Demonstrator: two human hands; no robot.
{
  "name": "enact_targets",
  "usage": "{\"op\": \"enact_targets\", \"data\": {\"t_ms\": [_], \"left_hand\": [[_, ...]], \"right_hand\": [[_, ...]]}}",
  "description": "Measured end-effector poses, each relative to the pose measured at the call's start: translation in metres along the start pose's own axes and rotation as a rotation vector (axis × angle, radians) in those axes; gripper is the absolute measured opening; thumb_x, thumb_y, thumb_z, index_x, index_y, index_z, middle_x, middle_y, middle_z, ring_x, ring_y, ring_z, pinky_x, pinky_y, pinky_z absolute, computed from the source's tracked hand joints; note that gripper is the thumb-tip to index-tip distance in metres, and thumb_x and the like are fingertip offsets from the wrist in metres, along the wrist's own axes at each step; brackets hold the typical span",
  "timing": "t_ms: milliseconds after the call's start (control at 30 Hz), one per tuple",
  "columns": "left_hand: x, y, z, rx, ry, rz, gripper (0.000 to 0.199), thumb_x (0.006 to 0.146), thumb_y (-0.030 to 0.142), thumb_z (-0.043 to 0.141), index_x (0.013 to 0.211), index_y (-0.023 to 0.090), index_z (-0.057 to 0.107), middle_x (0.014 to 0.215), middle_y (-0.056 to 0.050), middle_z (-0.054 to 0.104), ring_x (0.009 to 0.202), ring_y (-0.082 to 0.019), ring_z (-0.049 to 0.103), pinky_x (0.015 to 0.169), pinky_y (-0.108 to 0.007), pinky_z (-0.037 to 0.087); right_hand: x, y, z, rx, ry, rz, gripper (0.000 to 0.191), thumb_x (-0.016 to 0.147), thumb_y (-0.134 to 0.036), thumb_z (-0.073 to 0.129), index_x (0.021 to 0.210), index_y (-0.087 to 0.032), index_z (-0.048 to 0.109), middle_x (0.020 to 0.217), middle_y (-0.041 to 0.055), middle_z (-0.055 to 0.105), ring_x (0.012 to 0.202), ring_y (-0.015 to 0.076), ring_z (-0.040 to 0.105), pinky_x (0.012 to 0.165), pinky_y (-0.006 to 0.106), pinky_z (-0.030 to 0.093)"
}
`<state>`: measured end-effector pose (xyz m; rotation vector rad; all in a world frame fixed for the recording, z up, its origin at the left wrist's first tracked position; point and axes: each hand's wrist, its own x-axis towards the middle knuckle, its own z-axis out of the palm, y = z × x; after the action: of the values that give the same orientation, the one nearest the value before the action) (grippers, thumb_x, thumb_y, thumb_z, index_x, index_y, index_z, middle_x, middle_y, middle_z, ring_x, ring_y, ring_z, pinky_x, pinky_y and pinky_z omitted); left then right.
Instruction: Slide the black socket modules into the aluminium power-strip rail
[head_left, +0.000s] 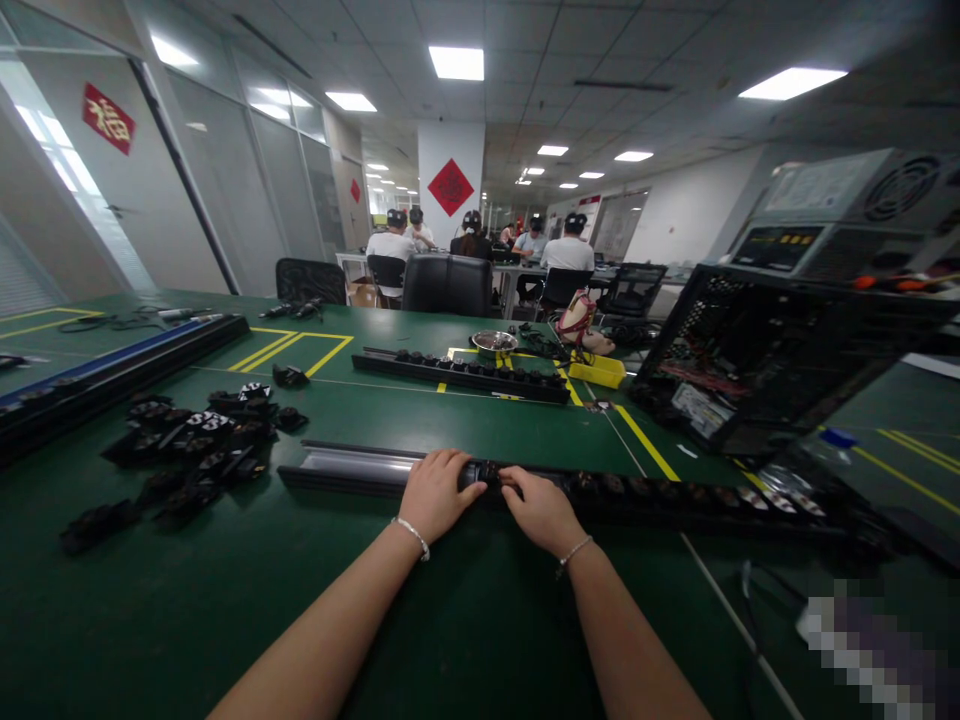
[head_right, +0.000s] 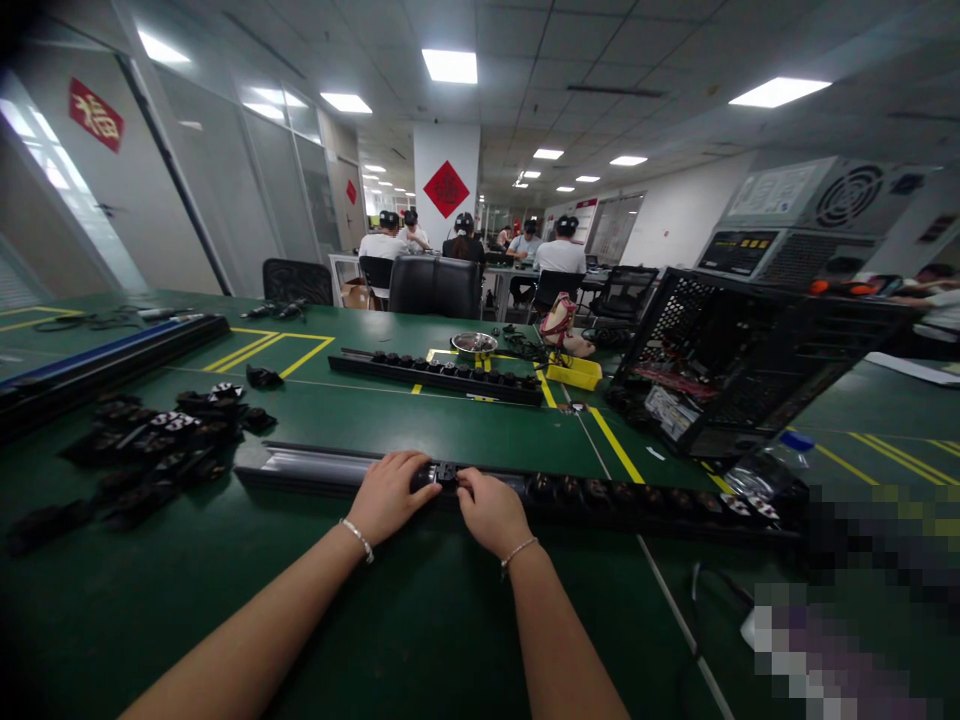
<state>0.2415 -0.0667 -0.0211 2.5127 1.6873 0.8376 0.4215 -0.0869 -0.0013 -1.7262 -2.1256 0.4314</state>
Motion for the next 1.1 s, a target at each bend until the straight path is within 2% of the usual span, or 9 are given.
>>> {"op": "enact_targets", "data": {"t_ms": [167, 533, 733, 1100], "left_hand": [[0.01, 0.0, 0.001, 0.002, -0.035, 0.013, 0.034, 0.073, 0.049, 0.058, 0.101, 0.03, 0.06, 0.104, -0.002, 0.063, 0.098, -0.024, 0.053, 0.08, -0.04, 0.04], [0.012, -0.001, 0.004, -0.041, -0.04, -0.051, 0.033, 0.071, 0.051, 0.06, 0.099, 0.034, 0.063, 0.104, 0.001, 0.064, 0.098, -0.024, 0.054, 0.082, -0.041, 0.039], [0.014, -0.002, 0.002, -0.07, -0.067, -0.057, 0.031, 0.071, 0.049, 0.06, 0.099, 0.034, 0.062, 0.106, 0.003, 0.064, 0.1, -0.023, 0.053, 0.082, -0.041, 0.039], [0.014, -0.004, -0.001, -0.068, -0.103, -0.067, 0.031, 0.074, 0.046, 0.059, 0.1, 0.032, 0.062, 0.11, 0.002, 0.064, 0.104, -0.023, 0.053, 0.085, -0.039, 0.036]], "right_hand": [[0.0, 0.0, 0.001, -0.067, -0.009, -0.02, 0.033, 0.086, -0.029, 0.037, 0.113, -0.028, 0.056, 0.109, -0.0009, 0.064, 0.103, 0.014, 0.056, 0.088, 0.027, 0.039], [-0.001, -0.002, 0.002, -0.067, -0.008, -0.029, 0.035, 0.085, -0.029, 0.037, 0.114, -0.028, 0.057, 0.111, -0.0016, 0.063, 0.102, 0.0142, 0.056, 0.09, 0.026, 0.038], [-0.002, -0.003, 0.001, -0.067, 0.02, -0.006, 0.034, 0.083, -0.028, 0.039, 0.112, -0.028, 0.056, 0.103, -0.0013, 0.065, 0.096, 0.0144, 0.058, 0.082, 0.025, 0.039], [-0.002, -0.004, 0.001, -0.175, -0.003, -0.016, 0.028, 0.085, -0.03, 0.035, 0.094, -0.026, 0.061, 0.092, -0.0004, 0.065, 0.086, 0.0138, 0.057, 0.072, 0.025, 0.035]]}}
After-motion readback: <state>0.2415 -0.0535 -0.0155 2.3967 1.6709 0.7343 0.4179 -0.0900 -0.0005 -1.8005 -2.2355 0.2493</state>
